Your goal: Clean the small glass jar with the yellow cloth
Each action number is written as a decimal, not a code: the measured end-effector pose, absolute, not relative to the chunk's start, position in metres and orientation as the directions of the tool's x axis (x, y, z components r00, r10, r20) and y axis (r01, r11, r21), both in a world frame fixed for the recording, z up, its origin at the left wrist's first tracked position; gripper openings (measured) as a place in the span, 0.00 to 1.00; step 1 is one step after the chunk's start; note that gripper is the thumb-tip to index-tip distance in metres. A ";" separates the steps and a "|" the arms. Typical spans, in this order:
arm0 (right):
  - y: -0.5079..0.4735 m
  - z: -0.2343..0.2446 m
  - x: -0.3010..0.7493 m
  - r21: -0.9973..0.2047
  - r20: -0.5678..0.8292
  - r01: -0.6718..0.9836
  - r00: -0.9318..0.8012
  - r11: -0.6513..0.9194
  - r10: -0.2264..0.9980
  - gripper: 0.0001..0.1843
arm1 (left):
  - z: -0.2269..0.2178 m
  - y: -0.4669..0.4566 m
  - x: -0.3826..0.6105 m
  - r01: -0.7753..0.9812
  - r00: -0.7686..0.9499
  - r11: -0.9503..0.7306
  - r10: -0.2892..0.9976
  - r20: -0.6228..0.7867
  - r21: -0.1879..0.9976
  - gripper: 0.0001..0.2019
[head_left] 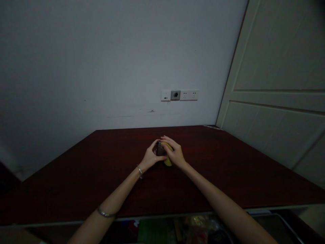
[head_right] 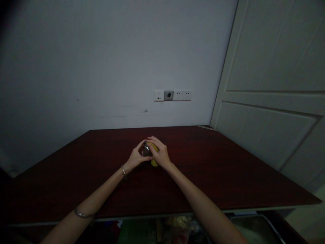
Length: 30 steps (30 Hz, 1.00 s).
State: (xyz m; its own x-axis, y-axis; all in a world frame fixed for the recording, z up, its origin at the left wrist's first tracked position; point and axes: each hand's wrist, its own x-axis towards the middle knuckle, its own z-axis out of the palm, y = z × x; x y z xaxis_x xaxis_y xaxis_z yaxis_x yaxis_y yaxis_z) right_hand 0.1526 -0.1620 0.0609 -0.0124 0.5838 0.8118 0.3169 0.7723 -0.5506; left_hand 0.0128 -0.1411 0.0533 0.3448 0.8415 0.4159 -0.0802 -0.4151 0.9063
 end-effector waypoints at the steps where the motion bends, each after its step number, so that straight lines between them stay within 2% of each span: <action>1: -0.164 0.061 0.153 -0.495 0.833 0.341 -0.077 0.799 0.549 0.13 | 0.053 -0.140 0.013 -0.064 0.326 -0.420 0.848 0.417 0.905 0.43; 3: -0.167 0.061 0.155 -0.400 0.854 0.359 -0.188 0.843 0.485 0.14 | 0.052 -0.138 0.012 -0.034 0.303 -0.431 0.855 0.420 0.902 0.42; 5: -0.168 0.062 0.155 -0.363 0.857 0.360 -0.233 0.859 0.460 0.14 | 0.051 -0.137 0.011 -0.015 0.302 -0.443 0.852 0.427 0.896 0.43; 11: -0.161 0.066 0.156 -0.527 0.814 0.352 -0.050 0.773 0.578 0.13 | 0.047 -0.138 0.009 0.055 0.324 -0.517 0.819 0.475 0.854 0.45; 13: -0.159 0.065 0.157 -0.546 0.800 0.368 -0.037 0.753 0.598 0.13 | 0.046 -0.138 0.009 0.086 0.327 -0.536 0.811 0.485 0.840 0.45; 18: -0.162 0.063 0.159 -0.414 0.834 0.442 -0.167 0.796 0.526 0.14 | 0.043 -0.136 0.007 0.160 0.342 -0.563 0.802 0.490 0.811 0.45; 23: -0.167 0.065 0.161 -0.318 0.837 0.416 -0.298 0.852 0.458 0.15 | 0.046 -0.139 0.009 0.175 0.323 -0.539 0.822 0.469 0.824 0.43; 27: -0.164 0.067 0.159 -0.450 0.851 0.364 -0.101 0.815 0.515 0.13 | 0.052 -0.144 0.010 0.103 0.323 -0.549 0.807 0.494 0.829 0.42; 30: -0.160 0.069 0.159 -0.557 0.816 0.297 0.023 0.776 0.577 0.12 | 0.055 -0.146 0.012 0.009 0.346 -0.497 0.816 0.463 0.868 0.41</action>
State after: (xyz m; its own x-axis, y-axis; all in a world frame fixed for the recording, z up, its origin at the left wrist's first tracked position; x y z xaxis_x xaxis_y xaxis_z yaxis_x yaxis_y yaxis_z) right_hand 0.1589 -0.1598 0.0687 0.0225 0.5771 0.8164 0.2969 0.7759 -0.5566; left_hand 0.0123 -0.1461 0.0545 0.3462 0.8157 0.4634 0.0092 -0.4969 0.8678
